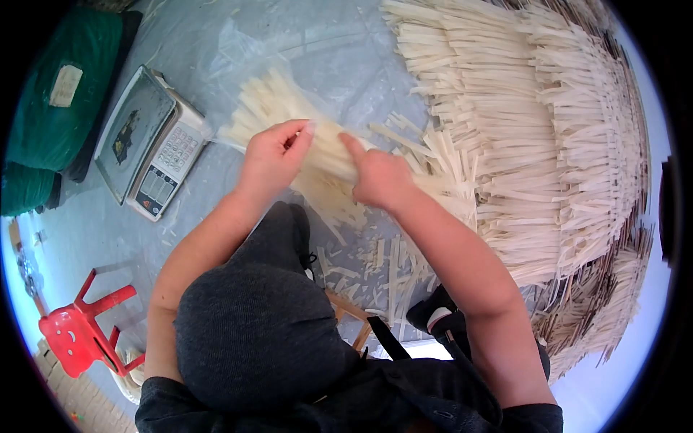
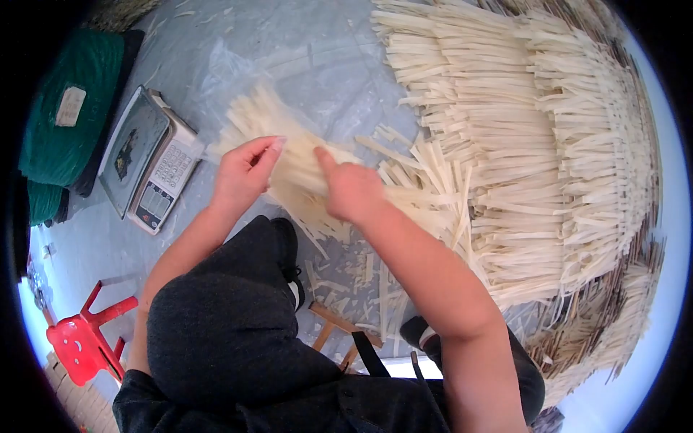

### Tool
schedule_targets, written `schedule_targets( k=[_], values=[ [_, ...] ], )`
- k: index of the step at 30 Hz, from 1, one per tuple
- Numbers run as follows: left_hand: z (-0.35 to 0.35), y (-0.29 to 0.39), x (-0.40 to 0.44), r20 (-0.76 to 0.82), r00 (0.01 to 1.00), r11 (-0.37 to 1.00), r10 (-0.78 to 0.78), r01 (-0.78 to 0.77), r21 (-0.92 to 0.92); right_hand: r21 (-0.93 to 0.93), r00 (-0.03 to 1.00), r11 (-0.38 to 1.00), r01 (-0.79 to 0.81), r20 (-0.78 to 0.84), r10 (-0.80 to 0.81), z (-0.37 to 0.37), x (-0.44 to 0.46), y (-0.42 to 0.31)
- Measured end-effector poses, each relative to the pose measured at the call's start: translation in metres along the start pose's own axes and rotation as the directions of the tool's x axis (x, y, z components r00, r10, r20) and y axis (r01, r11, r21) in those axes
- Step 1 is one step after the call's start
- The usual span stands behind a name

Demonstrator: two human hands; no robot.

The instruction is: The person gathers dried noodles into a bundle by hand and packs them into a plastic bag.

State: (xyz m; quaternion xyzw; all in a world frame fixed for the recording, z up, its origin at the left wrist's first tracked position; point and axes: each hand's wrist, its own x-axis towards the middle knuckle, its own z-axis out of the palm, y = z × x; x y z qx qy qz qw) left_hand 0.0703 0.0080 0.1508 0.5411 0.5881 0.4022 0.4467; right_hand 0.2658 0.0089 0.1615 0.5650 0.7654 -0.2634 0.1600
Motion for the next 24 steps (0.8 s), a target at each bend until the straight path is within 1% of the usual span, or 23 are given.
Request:
schedule_targets(
  k=[1, 2, 3, 5, 7, 9, 10, 11, 12, 13, 14, 15, 17, 18, 20, 21, 23, 24],
  values=[
    [0.0, 0.008, -0.002, 0.075, 0.993, 0.993, -0.093, 0.098, -0.063, 0.0, 1.0, 1.0, 0.004, -0.003, -0.004, -0.009, 0.004, 0.0],
    [0.001, 0.012, -0.003, 0.156, 0.971, 0.973, -0.18, 0.199, -0.116, 0.016, 0.999, 1.0, -0.025, -0.02, 0.025, -0.018, 0.007, 0.002],
    [0.003, 0.012, -0.004, 0.154, 0.971, 0.973, -0.183, 0.201, -0.113, 0.035, 0.998, 0.998, -0.054, -0.034, 0.055, -0.021, 0.009, 0.002],
    [0.008, 0.013, -0.006, 0.246, 0.958, 0.955, -0.147, 0.203, -0.217, 0.032, 0.998, 0.998, -0.055, -0.033, 0.056, -0.016, 0.015, -0.005],
    [0.011, 0.017, -0.006, 0.258, 0.955, 0.952, -0.146, 0.207, -0.226, 0.024, 0.998, 0.998, -0.058, -0.035, 0.058, -0.014, 0.018, -0.016],
    [0.014, 0.019, -0.005, 0.269, 0.952, 0.95, -0.145, 0.21, -0.233, 0.147, 0.994, 0.984, -0.102, -0.021, 0.106, -0.012, 0.017, -0.032],
    [0.015, 0.018, -0.005, 0.282, 0.949, 0.933, -0.141, 0.222, -0.282, 0.148, 0.994, 0.984, -0.1, -0.019, 0.104, -0.005, 0.022, -0.035],
    [0.015, 0.018, -0.004, 0.294, 0.946, 0.914, -0.137, 0.235, -0.331, 0.188, 0.994, 0.98, -0.069, -0.066, 0.083, 0.009, 0.03, -0.035],
    [0.015, 0.011, -0.005, 0.295, 0.945, 0.914, -0.141, 0.239, -0.329, 0.229, 0.992, 0.973, -0.037, -0.112, 0.064, 0.025, 0.037, -0.034],
    [0.015, 0.002, -0.006, 0.344, 0.934, 0.94, -0.102, 0.203, -0.275, 0.233, 0.992, 0.972, -0.037, -0.11, 0.064, 0.039, 0.042, -0.033],
    [0.015, -0.005, -0.005, 0.393, 0.918, 0.962, -0.061, 0.159, -0.223, 0.198, 0.992, 0.976, 0.09, -0.106, -0.07, 0.053, 0.047, -0.031],
    [0.014, -0.004, -0.004, 0.393, 0.918, 0.963, -0.061, 0.158, -0.219, 0.164, 0.974, 0.962, 0.218, -0.098, -0.204, 0.066, 0.053, -0.029],
    [0.011, -0.005, -0.005, 0.498, 0.85, 0.975, -0.171, 0.217, -0.036, 0.163, 0.968, 0.959, 0.231, -0.134, -0.211, 0.092, 0.075, -0.023],
    [0.008, -0.002, -0.005, 0.5, 0.847, 0.973, -0.182, 0.229, -0.032, 0.159, 0.951, 0.951, 0.266, -0.204, -0.232, 0.093, 0.084, -0.024],
    [0.003, 0.009, -0.002, 0.467, 0.851, 0.922, -0.238, 0.349, -0.165, 0.128, 0.879, 0.924, 0.362, -0.379, -0.291, 0.084, 0.104, -0.028],
    [0.002, 0.009, 0.0, 0.468, 0.85, 0.922, -0.24, 0.35, -0.163, 0.102, 0.829, 0.905, 0.413, -0.453, -0.327, 0.081, 0.114, -0.034],
    [0.0, 0.01, 0.001, 0.499, 0.832, 0.886, -0.241, 0.399, -0.237, 0.036, 0.743, 0.871, 0.49, -0.54, -0.396, 0.082, 0.121, -0.046],
    [-0.002, 0.007, 0.002, 0.499, 0.832, 0.887, -0.24, 0.397, -0.234, -0.006, 0.701, 0.854, 0.521, -0.567, -0.432, 0.084, 0.119, -0.051]
  ],
)
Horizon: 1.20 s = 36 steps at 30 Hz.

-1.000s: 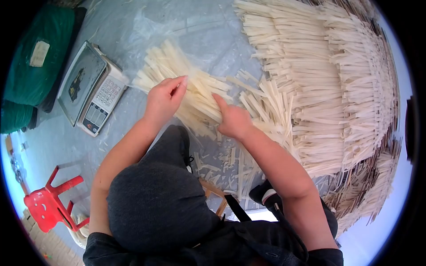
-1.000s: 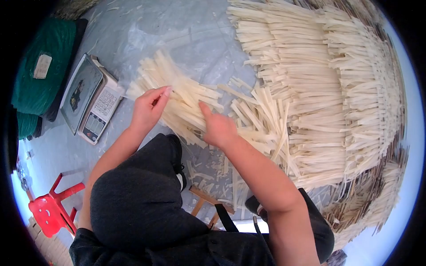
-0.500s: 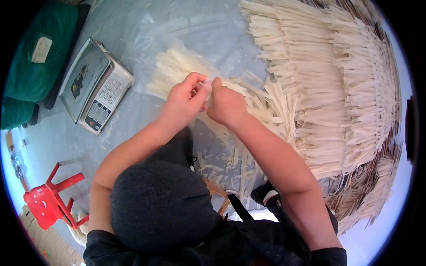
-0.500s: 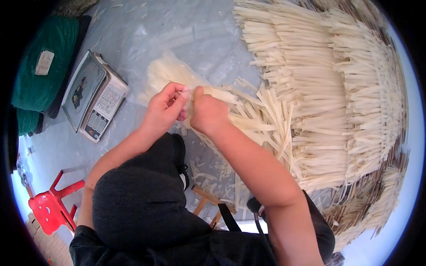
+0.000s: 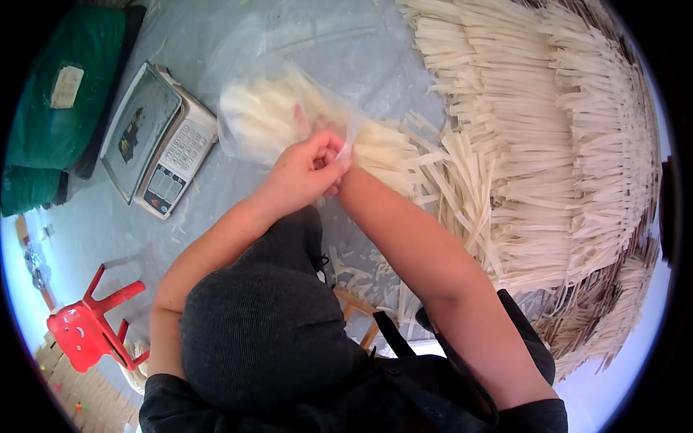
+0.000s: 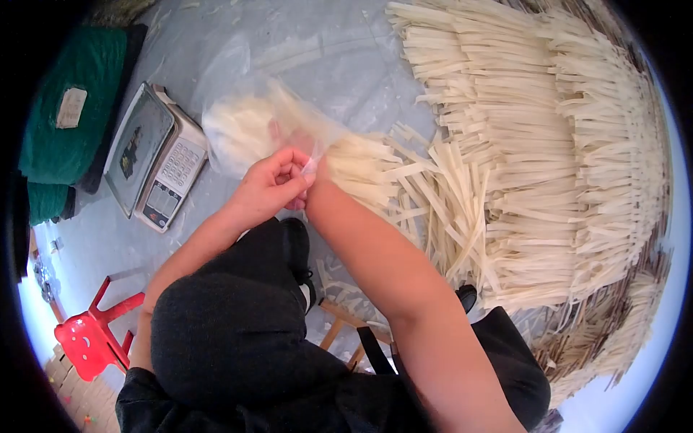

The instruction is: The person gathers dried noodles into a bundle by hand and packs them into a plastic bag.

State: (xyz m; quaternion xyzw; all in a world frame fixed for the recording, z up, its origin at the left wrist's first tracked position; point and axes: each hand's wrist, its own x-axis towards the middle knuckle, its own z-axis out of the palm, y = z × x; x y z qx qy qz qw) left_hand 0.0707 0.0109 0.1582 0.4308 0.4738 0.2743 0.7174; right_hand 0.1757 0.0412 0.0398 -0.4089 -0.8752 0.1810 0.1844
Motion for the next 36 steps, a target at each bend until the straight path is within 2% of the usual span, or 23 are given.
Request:
schedule_targets(
  k=[4, 6, 8, 9, 10, 12, 14, 15, 16, 17, 18, 19, 21, 22, 24, 26, 28, 29, 31, 32, 33, 34, 36],
  values=[
    [-0.018, -0.028, 0.004, -0.07, 0.993, 0.994, -0.096, 0.099, 0.044, -0.038, 0.98, 0.987, 0.153, -0.126, -0.157, -0.007, -0.023, -0.011],
    [-0.025, -0.039, 0.0, -0.102, 0.988, 0.991, -0.119, 0.124, 0.045, 0.053, 0.987, 0.989, 0.14, -0.086, -0.136, -0.021, -0.032, -0.008],
    [-0.03, -0.038, -0.002, -0.132, 0.987, 0.993, -0.093, 0.101, 0.056, 0.245, 0.985, 0.969, -0.026, 0.173, -0.018, -0.043, -0.033, -0.006],
    [-0.029, -0.034, -0.002, -0.129, 0.987, 0.993, -0.092, 0.1, 0.057, 0.384, 0.903, 0.896, -0.224, 0.427, 0.042, -0.055, -0.034, -0.004],
    [-0.029, -0.028, -0.003, -0.139, 0.98, 0.982, -0.143, 0.158, 0.105, 0.383, 0.905, 0.896, -0.223, 0.424, 0.043, -0.065, -0.036, -0.003],
    [-0.03, -0.026, -0.004, -0.161, 0.968, 0.964, -0.191, 0.216, 0.154, 0.349, 0.791, 0.826, -0.442, 0.586, 0.176, -0.082, -0.044, -0.001],
    [-0.035, -0.036, -0.004, -0.145, 0.972, 0.929, -0.187, 0.222, 0.294, 0.414, 0.952, 0.872, -0.263, 0.257, 0.165, -0.093, -0.069, 0.003],
    [-0.039, -0.043, -0.006, -0.159, 0.969, 0.928, -0.187, 0.228, 0.294, 0.35, 0.946, 0.888, -0.297, 0.232, 0.225, -0.107, -0.076, 0.006],
    [-0.042, -0.053, -0.007, -0.094, 0.976, 0.876, -0.194, 0.216, 0.43, 0.285, 0.937, 0.898, -0.334, 0.203, 0.284, -0.121, -0.083, 0.01],
    [-0.045, -0.059, -0.008, -0.026, 0.977, 0.808, -0.21, 0.189, 0.558, 0.213, 0.906, 0.881, -0.424, 0.102, 0.411, -0.124, -0.096, 0.018],
    [-0.043, -0.061, -0.01, 0.011, 0.968, 0.851, -0.249, 0.213, 0.48, 0.149, 0.852, 0.843, -0.516, -0.011, 0.524, -0.122, -0.11, 0.027],
    [-0.042, -0.058, -0.011, 0.005, 0.969, 0.85, -0.249, 0.215, 0.481, 0.153, 0.854, 0.845, -0.512, -0.011, 0.519, -0.115, -0.127, 0.035],
    [-0.042, -0.047, -0.009, -0.028, 0.974, 0.866, -0.224, 0.212, 0.454, 0.524, 0.681, 0.594, -0.611, -0.037, 0.732, -0.097, -0.156, 0.046],
    [-0.05, -0.042, -0.004, -0.116, 0.985, 0.888, -0.124, 0.163, 0.431, 0.524, 0.68, 0.593, -0.611, -0.037, 0.733, -0.095, -0.163, 0.041],
    [-0.081, -0.053, 0.016, -0.342, 0.915, 0.902, 0.214, -0.05, 0.429, 0.702, 0.359, 0.114, -0.703, 0.211, 0.909, -0.089, -0.174, 0.029],
    [-0.111, -0.034, 0.032, -0.457, 0.73, 0.706, 0.508, -0.048, 0.707, 0.725, 0.287, 0.009, -0.689, 0.261, 0.922, -0.077, -0.18, 0.025],
    [-0.149, -0.04, 0.053, -0.333, 0.613, 0.443, 0.717, -0.031, 0.896, 0.772, 0.199, -0.172, -0.611, 0.36, 0.911, -0.06, -0.181, 0.023],
    [-0.171, -0.053, 0.071, -0.33, 0.616, 0.442, 0.715, -0.032, 0.896, 0.773, 0.196, -0.174, -0.611, 0.361, 0.912, -0.053, -0.171, 0.024],
    [-0.192, -0.072, 0.097, -0.458, 0.657, 0.624, 0.598, -0.024, 0.781, 0.826, 0.398, -0.023, -0.562, 0.296, 0.868, -0.045, -0.148, 0.028],
    [-0.195, -0.072, 0.096, -0.455, 0.659, 0.623, 0.599, -0.026, 0.782, 0.828, 0.396, -0.024, -0.561, 0.294, 0.87, -0.053, -0.143, 0.028],
    [-0.187, -0.055, 0.086, -0.429, 0.873, 0.741, 0.233, 0.127, 0.66, 0.748, 0.368, -0.036, -0.663, 0.368, 0.854, -0.07, -0.132, 0.026],
    [-0.18, -0.043, 0.083, -0.307, 0.935, 0.772, -0.178, 0.326, 0.546, 0.651, 0.323, -0.049, -0.757, 0.439, 0.839, -0.081, -0.128, 0.025],
    [-0.199, -0.032, 0.098, -0.388, 0.906, 0.75, -0.169, 0.374, 0.545, 0.675, 0.326, -0.047, -0.736, 0.414, 0.85, -0.09, -0.143, 0.034]
  ],
)
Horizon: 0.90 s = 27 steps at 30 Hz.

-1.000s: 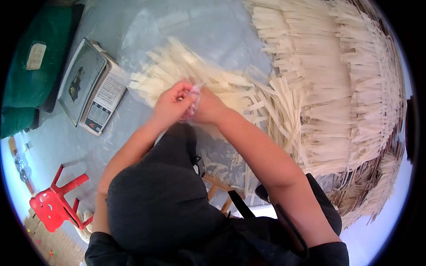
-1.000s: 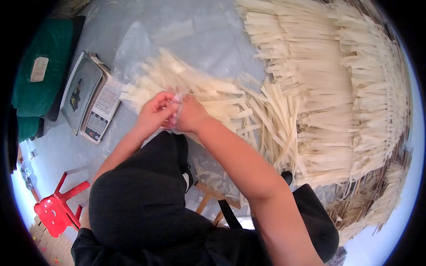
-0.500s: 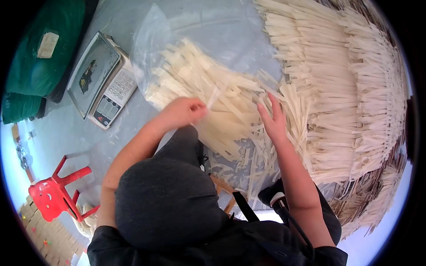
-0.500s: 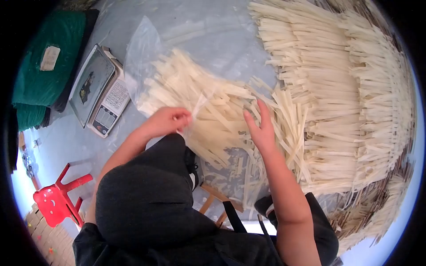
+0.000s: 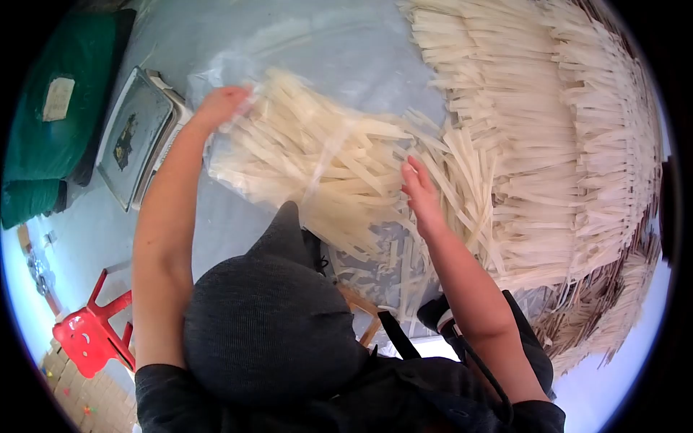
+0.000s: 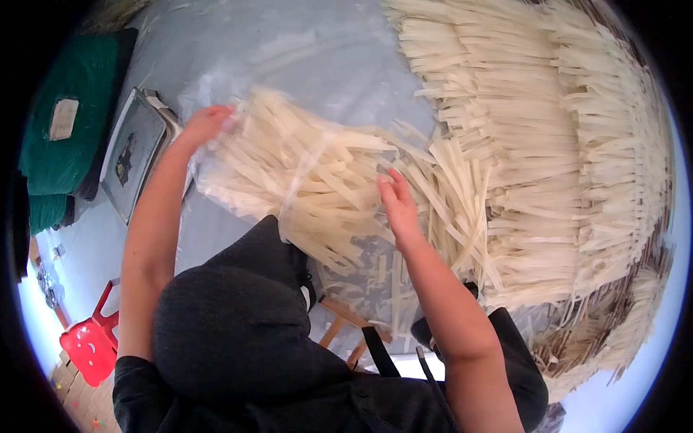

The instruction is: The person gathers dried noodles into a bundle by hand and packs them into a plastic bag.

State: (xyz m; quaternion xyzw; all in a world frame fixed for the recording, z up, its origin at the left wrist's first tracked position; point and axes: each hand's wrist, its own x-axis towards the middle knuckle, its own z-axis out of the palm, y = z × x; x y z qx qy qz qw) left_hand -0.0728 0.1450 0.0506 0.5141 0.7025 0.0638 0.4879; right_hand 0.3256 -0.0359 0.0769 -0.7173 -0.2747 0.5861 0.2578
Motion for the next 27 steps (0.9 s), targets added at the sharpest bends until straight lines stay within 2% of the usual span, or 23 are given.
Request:
schedule_targets(
  k=[1, 2, 4, 5, 7, 8, 10, 11, 12, 13, 14, 15, 16, 17, 18, 19, 20, 21, 22, 23, 25, 26, 27],
  values=[
    [-0.008, -0.005, 0.011, -0.084, 0.995, 0.998, -0.055, 0.057, 0.02, 0.025, 1.0, 0.999, 0.022, -0.007, -0.022, -0.012, -0.002, 0.004],
    [-0.011, -0.012, 0.02, -0.077, 0.995, 0.998, -0.059, 0.06, 0.018, 0.022, 1.0, 1.0, 0.015, -0.009, -0.015, -0.023, -0.002, 0.013],
    [-0.011, -0.029, 0.04, -0.412, 0.897, 0.985, 0.157, -0.112, 0.131, -0.046, 0.997, 0.999, -0.009, -0.075, 0.005, -0.039, 0.001, 0.043],
    [-0.008, -0.038, 0.049, -0.401, 0.902, 0.984, 0.161, -0.118, 0.131, -0.044, 0.996, 0.999, -0.016, -0.086, 0.012, -0.04, 0.003, 0.06],
    [0.004, -0.056, 0.069, -0.534, 0.785, 0.936, 0.313, -0.159, 0.315, 0.045, 0.992, 0.999, -0.027, -0.125, 0.032, -0.033, 0.002, 0.079],
    [0.008, -0.063, 0.077, -0.524, 0.791, 0.935, 0.317, -0.167, 0.314, 0.104, 0.981, 0.988, -0.112, -0.148, 0.127, -0.026, -0.003, 0.078],
    [0.015, -0.068, 0.082, -0.346, 0.924, 0.986, 0.162, -0.164, 0.026, 0.169, 0.983, 0.98, -0.106, -0.132, 0.129, -0.012, -0.002, 0.07],
    [0.019, -0.068, 0.083, -0.34, 0.926, 0.986, 0.165, -0.166, 0.027, 0.231, 0.987, 0.969, -0.091, -0.105, 0.118, -0.004, 0.0, 0.069],
    [0.023, -0.063, 0.076, -0.163, 0.986, 0.992, 0.017, -0.038, -0.121, 0.343, 0.987, 0.928, -0.142, -0.022, 0.159, 0.004, 0.003, 0.079],
    [0.026, -0.053, 0.065, 0.036, 0.993, 0.964, -0.112, 0.117, -0.239, 0.346, 0.987, 0.927, -0.143, -0.022, 0.16, 0.019, 0.001, 0.073],
    [0.026, -0.045, 0.051, 0.037, 0.993, 0.964, -0.113, 0.118, -0.236, 0.467, 0.992, 0.877, -0.114, -0.003, 0.13, 0.035, -0.002, 0.064],
    [0.022, -0.026, 0.031, 0.107, 0.993, 0.976, -0.05, 0.071, -0.204, 0.581, 0.995, 0.81, -0.084, 0.01, 0.096, 0.043, -0.005, 0.056],
    [0.018, -0.014, 0.02, 0.177, 0.984, 0.984, 0.01, 0.022, -0.177, 0.571, 0.999, 0.82, -0.047, 0.046, 0.025, 0.043, -0.004, 0.052],
    [0.013, -0.012, 0.019, 0.177, 0.984, 0.984, 0.01, 0.022, -0.178, 0.57, 0.999, 0.82, -0.046, 0.046, 0.024, 0.032, -0.006, 0.046],
    [0.006, -0.013, 0.017, 0.12, 0.993, 1.0, -0.016, 0.018, -0.016, 0.348, 0.987, 0.925, -0.155, 0.102, 0.127, 0.013, -0.007, 0.036],
    [-0.005, -0.018, 0.014, 0.049, 0.998, 0.988, -0.041, 0.033, 0.149, 0.099, 0.962, 0.964, -0.247, 0.143, 0.232, 0.001, -0.005, 0.026],
    [-0.014, -0.027, 0.011, 0.028, 0.998, 0.987, -0.057, 0.052, 0.15, 0.092, 0.959, 0.965, -0.246, 0.168, 0.229, -0.005, -0.003, 0.018],
    [-0.018, -0.035, 0.007, -0.184, 0.981, 0.987, 0.069, -0.04, 0.158, 0.126, 0.975, 0.968, -0.219, 0.076, 0.211, -0.01, -0.002, 0.012],
    [-0.021, -0.04, 0.004, -0.379, 0.904, 0.973, 0.197, -0.132, 0.189, 0.159, 0.981, 0.969, -0.188, -0.024, 0.194, -0.011, -0.002, 0.008],
    [-0.021, -0.046, -0.002, -0.39, 0.9, 0.973, 0.192, -0.125, 0.192, 0.156, 0.982, 0.97, -0.185, -0.012, 0.189, -0.006, 0.0, 0.007],
    [-0.014, -0.049, -0.021, -0.549, 0.821, 0.973, 0.16, -0.036, 0.229, 0.142, 0.973, 0.966, -0.217, -0.044, 0.225, 0.0, 0.001, 0.004],
    [0.005, -0.075, -0.015, -0.423, 0.901, 0.993, 0.095, -0.057, 0.101, 0.156, 0.959, 0.95, -0.271, -0.047, 0.281, 0.011, 0.008, 0.015],
    [0.024, -0.1, -0.01, -0.277, 0.96, 0.998, 0.047, -0.058, -0.031, 0.196, 0.972, 0.954, -0.229, -0.013, 0.236, 0.026, 0.017, 0.031]
  ],
)
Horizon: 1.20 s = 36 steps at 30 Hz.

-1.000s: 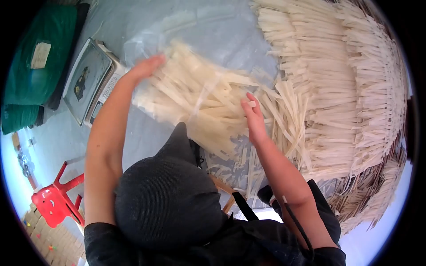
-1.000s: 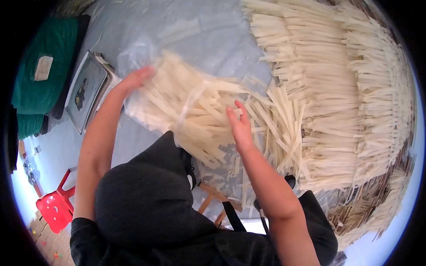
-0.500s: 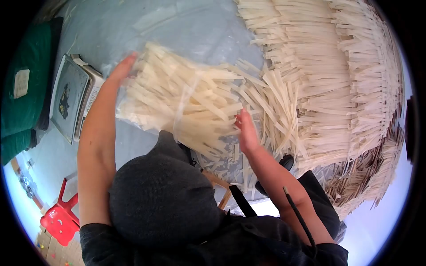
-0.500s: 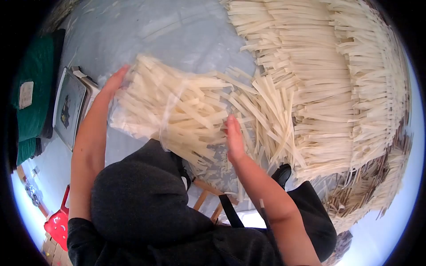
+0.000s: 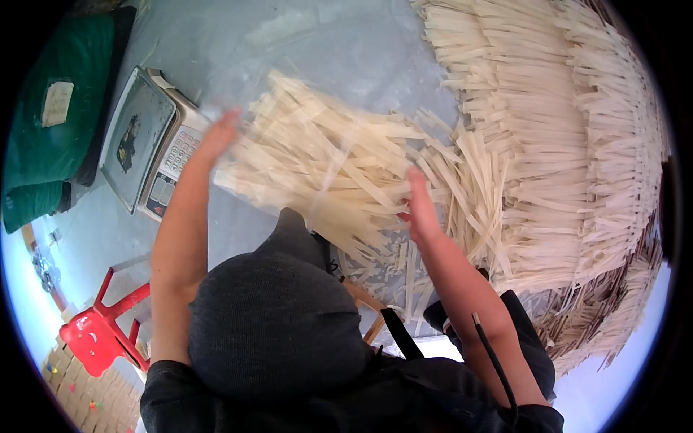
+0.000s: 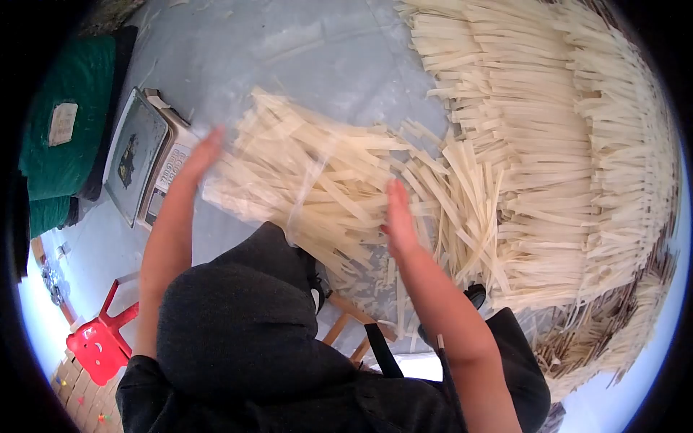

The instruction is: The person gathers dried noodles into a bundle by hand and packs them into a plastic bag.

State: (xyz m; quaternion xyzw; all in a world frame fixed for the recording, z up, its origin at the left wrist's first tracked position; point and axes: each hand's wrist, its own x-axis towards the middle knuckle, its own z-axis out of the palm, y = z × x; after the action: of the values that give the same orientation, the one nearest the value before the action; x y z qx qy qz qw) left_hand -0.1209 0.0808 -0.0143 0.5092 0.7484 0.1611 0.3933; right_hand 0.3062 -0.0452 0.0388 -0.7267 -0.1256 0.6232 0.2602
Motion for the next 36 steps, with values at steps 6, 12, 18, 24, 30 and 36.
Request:
schedule_targets(
  k=[6, 12, 18, 24, 30, 36],
  values=[
    [-0.015, 0.009, 0.001, 0.084, 0.991, 0.993, -0.099, 0.104, -0.049, -0.005, 1.0, 1.0, 0.016, 0.022, -0.016, 0.003, -0.024, -0.029],
    [0.005, 0.099, -0.039, -0.235, 0.75, 0.774, 0.618, -0.528, 0.351, -0.308, 0.806, 0.791, 0.529, -0.11, -0.582, -0.101, -0.006, 0.014],
    [0.03, 0.191, -0.095, 0.08, 0.682, 0.673, 0.727, -0.73, 0.121, -0.572, 0.528, 0.663, 0.482, -0.415, -0.741, -0.218, -0.026, 0.039],
    [0.059, 0.198, -0.125, 0.244, 0.685, 0.709, 0.686, -0.705, -0.018, -0.948, 0.518, 0.273, 0.164, -0.153, -0.842, -0.241, -0.042, 0.067],
    [0.091, 0.181, -0.148, 0.286, 0.703, 0.743, 0.651, -0.667, -0.053, -0.962, 0.51, 0.253, 0.108, -0.165, -0.844, -0.245, -0.04, 0.073],
    [0.106, 0.189, -0.164, 0.307, 0.651, 0.684, 0.694, -0.73, 0.001, -0.949, 0.543, 0.308, 0.067, -0.225, -0.809, -0.228, -0.032, 0.063]
  ],
)
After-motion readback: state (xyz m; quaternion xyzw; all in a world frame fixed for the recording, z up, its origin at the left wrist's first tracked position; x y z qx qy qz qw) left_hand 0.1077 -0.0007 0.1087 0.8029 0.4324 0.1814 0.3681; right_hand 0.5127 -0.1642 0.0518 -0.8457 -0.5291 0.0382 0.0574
